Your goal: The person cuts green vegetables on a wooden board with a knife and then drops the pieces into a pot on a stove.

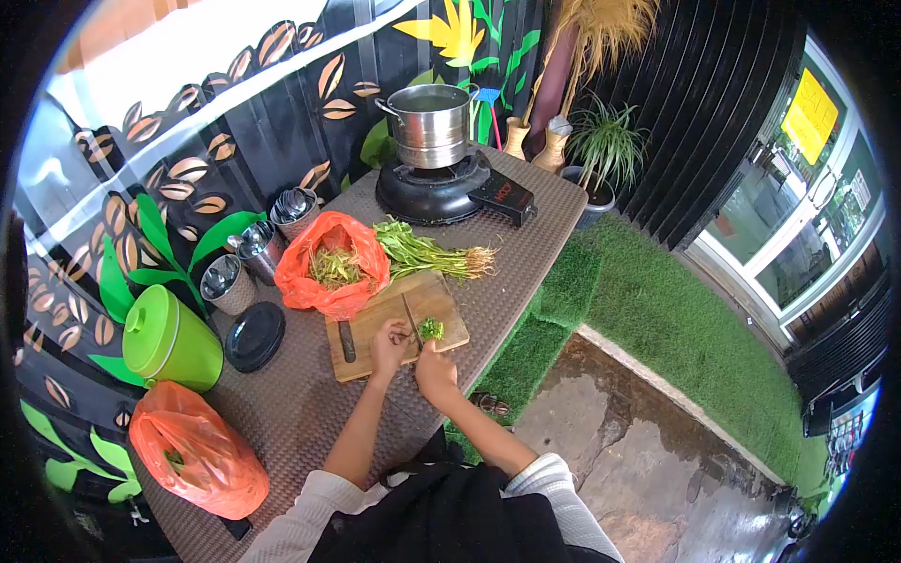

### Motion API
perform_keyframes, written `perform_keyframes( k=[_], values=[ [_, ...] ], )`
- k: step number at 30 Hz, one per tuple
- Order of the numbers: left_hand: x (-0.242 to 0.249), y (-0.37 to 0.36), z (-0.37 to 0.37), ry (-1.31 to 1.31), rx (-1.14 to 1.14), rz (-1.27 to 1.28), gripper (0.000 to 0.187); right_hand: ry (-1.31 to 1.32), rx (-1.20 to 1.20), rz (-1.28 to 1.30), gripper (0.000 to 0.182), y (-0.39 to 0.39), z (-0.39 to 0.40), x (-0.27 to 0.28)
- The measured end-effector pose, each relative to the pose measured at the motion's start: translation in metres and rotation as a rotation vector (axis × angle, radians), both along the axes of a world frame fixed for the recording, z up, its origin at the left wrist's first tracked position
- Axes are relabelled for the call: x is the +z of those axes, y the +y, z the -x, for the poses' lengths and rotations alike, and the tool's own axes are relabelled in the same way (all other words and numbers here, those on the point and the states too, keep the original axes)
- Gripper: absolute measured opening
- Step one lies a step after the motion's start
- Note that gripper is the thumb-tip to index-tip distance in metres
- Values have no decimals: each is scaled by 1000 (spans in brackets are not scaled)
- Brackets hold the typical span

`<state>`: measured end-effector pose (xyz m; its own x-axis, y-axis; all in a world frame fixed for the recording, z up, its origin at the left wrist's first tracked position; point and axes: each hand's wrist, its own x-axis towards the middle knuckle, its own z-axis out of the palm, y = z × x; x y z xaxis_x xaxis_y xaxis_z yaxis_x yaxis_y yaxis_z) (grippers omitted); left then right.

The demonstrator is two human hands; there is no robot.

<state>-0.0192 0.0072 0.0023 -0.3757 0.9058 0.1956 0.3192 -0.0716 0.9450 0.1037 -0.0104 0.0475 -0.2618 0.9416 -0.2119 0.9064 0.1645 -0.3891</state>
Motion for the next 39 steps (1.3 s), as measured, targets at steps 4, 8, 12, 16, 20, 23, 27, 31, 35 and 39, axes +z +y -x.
perform_keyframes(
  k=[4, 8, 12, 16, 20, 23, 27, 31, 35, 39],
  values=[
    [2, -2, 0, 4, 11, 1, 34, -37, 45, -57, 25, 12, 2, -2],
    [-7, -5, -1, 60, 21, -44, 33, 27, 123, -52, 25, 26, -8, -2],
    [0, -13, -3, 218, 35, -180, 25, 5, 56, -39, 28, -2, -4, 2],
    [0, -10, -1, 170, 28, -175, 21, 2, -35, -93, 26, -2, 11, -9],
    [-2, -9, -1, 46, 8, -69, 20, 11, 50, -53, 24, 14, -2, -1],
    [-6, -7, 1, 2, 27, -35, 19, 37, 97, 4, 31, 9, -7, -6],
    [-9, -10, 2, 53, 28, -84, 19, -20, 21, -110, 31, -10, -6, -6],
    [5, -24, 0, 317, 6, -145, 20, -12, -55, -40, 35, 2, -7, -5],
    [5, -18, 0, 243, -36, -140, 20, 61, -44, -47, 36, 2, -16, 7],
    [6, -6, -6, 270, -68, -164, 22, 206, 1, -81, 36, -6, -24, 7]
  ],
)
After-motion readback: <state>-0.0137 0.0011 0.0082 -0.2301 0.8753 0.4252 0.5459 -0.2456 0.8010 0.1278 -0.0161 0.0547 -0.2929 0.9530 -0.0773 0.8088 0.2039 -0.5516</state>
